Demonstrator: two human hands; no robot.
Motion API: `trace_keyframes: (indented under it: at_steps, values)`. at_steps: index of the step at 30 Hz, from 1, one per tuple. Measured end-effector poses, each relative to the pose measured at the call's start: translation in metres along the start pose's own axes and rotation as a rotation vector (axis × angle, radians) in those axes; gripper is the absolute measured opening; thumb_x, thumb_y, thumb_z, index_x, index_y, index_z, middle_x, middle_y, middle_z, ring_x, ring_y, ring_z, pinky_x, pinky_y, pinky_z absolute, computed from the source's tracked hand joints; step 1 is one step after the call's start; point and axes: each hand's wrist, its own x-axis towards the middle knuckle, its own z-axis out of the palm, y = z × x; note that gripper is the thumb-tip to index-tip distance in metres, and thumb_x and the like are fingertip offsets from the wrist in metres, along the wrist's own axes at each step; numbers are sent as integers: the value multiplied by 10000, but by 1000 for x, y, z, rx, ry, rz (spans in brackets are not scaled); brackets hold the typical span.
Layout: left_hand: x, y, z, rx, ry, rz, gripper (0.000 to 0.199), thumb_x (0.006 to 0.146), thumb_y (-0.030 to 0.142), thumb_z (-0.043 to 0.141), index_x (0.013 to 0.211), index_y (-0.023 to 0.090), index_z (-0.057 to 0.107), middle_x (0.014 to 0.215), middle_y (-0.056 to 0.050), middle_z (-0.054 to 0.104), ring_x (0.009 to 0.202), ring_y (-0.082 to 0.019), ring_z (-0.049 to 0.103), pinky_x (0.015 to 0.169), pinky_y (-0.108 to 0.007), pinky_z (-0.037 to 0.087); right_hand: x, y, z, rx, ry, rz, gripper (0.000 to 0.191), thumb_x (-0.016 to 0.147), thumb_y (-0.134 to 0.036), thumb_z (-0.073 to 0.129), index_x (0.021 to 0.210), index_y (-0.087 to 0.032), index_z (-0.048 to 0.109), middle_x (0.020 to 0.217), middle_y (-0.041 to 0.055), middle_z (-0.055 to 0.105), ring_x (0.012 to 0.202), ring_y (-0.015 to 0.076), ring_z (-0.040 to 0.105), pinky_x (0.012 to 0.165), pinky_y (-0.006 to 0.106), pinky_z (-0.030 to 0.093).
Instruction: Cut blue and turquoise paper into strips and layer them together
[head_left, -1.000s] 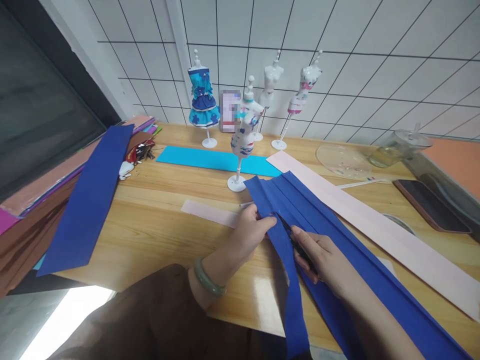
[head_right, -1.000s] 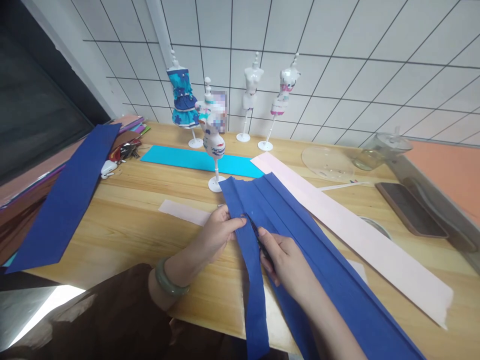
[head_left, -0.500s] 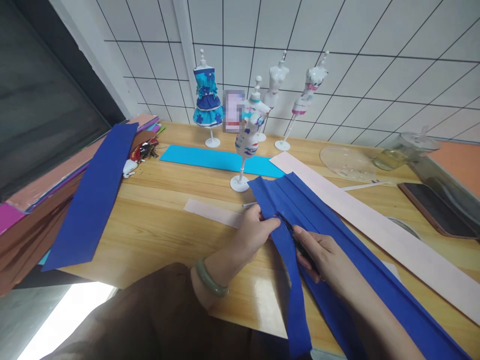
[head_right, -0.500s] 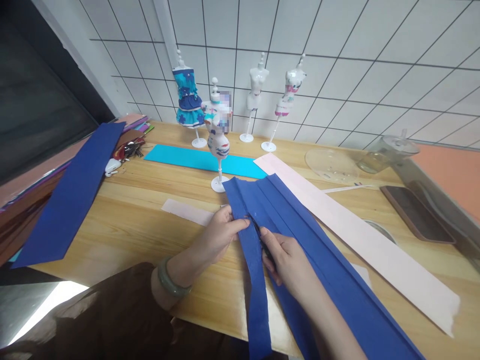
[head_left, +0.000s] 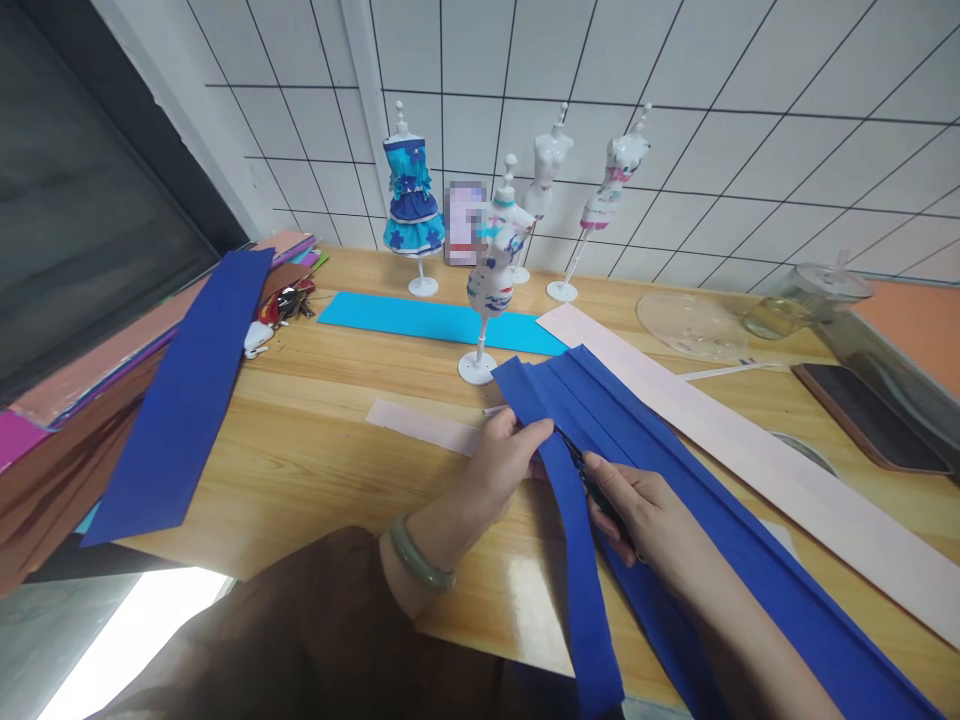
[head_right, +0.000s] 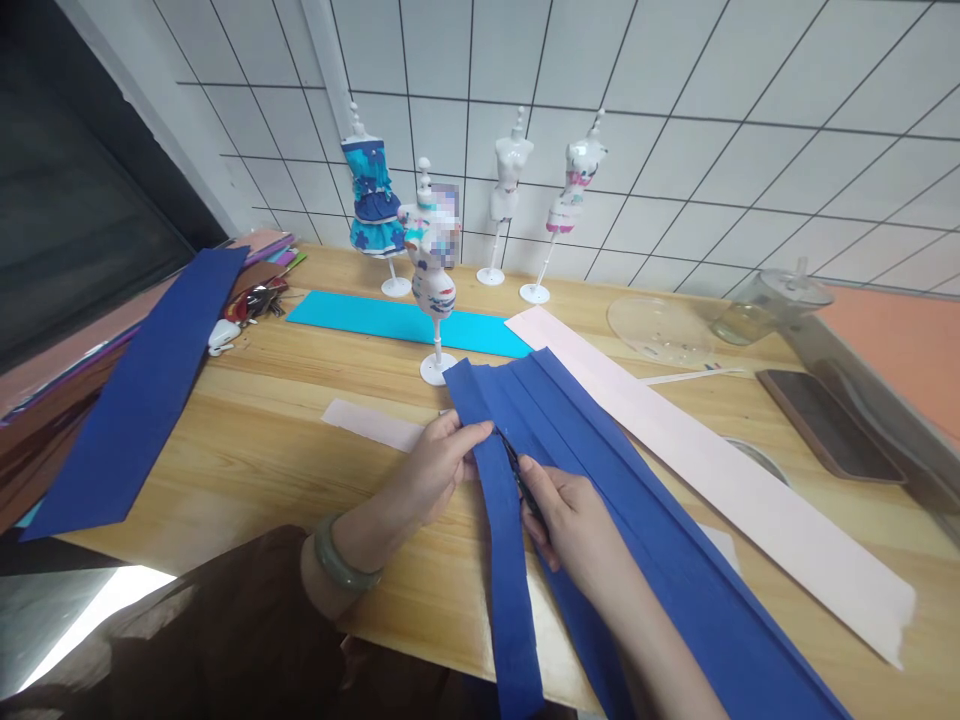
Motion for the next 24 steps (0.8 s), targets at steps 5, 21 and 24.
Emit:
trace_keyframes:
  at_steps: [5,21,24]
  values:
    - [1,0,0,-10,28,-15,122,751,214,591,843,134,583,742,-39,622,589,-120,562,527,-254,509,-2,-3,0,12,-1,3,553,853,-621,359,478,-215,386,363,-51,369,304,81,349,392,238,281]
    - [1,-2,-3,-6,40,19,111,722,216,593,812,154,571,760,-35,630,617,-126,570,543,-251,486,3,-6,-3,-60,-44,-35,595,872,-626,305,453,-210,379,349,-42,368,320,85,362,416,242,303]
    - [2,-3,-3,3,30,27,113,712,226,598,794,152,570,730,-33,623,591,-129,564,527,-261,486,5,-8,-5,-70,-47,-43,600,874,-623,300,448,-210,381,348,-41,371,318,85,356,418,246,301]
